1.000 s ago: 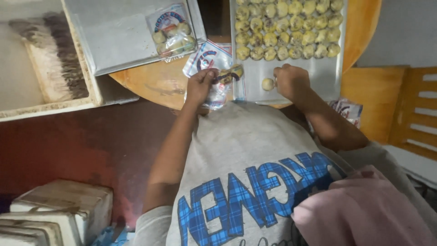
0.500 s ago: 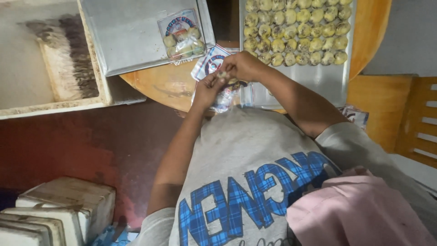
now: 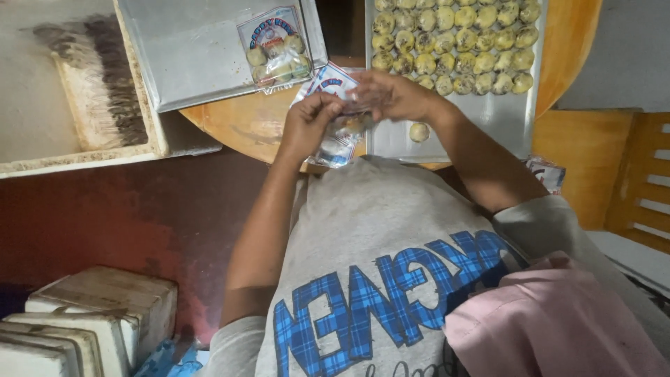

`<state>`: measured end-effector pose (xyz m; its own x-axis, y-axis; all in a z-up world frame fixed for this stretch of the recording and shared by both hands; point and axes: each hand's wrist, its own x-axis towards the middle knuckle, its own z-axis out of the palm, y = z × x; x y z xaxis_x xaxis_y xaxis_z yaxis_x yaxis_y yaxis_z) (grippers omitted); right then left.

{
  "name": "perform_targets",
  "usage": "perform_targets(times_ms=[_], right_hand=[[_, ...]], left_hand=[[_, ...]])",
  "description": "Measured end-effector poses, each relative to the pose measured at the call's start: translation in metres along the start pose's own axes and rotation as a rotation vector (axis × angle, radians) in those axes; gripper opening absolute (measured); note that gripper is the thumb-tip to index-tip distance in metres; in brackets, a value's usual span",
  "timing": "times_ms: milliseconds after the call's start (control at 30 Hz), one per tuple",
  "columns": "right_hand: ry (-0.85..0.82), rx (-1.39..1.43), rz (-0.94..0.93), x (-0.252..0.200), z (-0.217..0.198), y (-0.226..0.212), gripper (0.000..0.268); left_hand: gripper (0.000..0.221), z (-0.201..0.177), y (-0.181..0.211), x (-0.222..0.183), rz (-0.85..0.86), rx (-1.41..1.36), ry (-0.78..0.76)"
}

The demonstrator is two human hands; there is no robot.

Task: The person places small round food items from a metal tray into clear plastic bags. They pick up the items by hand and arrange them inside the bags, then set the filled bags on the tray. The process is repeated for several bags.

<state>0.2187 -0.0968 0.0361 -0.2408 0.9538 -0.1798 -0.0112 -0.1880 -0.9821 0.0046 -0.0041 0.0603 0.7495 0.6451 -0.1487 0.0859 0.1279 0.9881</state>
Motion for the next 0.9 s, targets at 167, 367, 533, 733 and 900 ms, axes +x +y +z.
perform_targets(times_ms=[167,367,533,733,900], right_hand=[[0.076,-0.167,0.04,-0.008,0.022,-0.039,0.042],[0.286,0.037,-0.028,-0.008,0.033,-0.063,0.026],[0.409,-0.006,-0.087,-0.011,0.042,-0.088,0.024],[0.401,0.022,-0.195,-0.011,0.049,-0.083,0.018],[0.427,0.009,-0.13,-0.007,0.039,-0.033,0.016]], left_hand=[[0.01,0.004,0.044,0.009,0.076,-0.006,0.011],[0.041,-0.007,0.038,0.002,0.164,-0.154,0.035],[0.088,0.003,-0.034,-0.02,-0.1,-0.323,0.04],[0.037,0.017,-0.034,-0.019,-0.126,-0.387,0.249],[0.049,0.008,-0.077,-0.017,-0.146,-0.353,0.187]])
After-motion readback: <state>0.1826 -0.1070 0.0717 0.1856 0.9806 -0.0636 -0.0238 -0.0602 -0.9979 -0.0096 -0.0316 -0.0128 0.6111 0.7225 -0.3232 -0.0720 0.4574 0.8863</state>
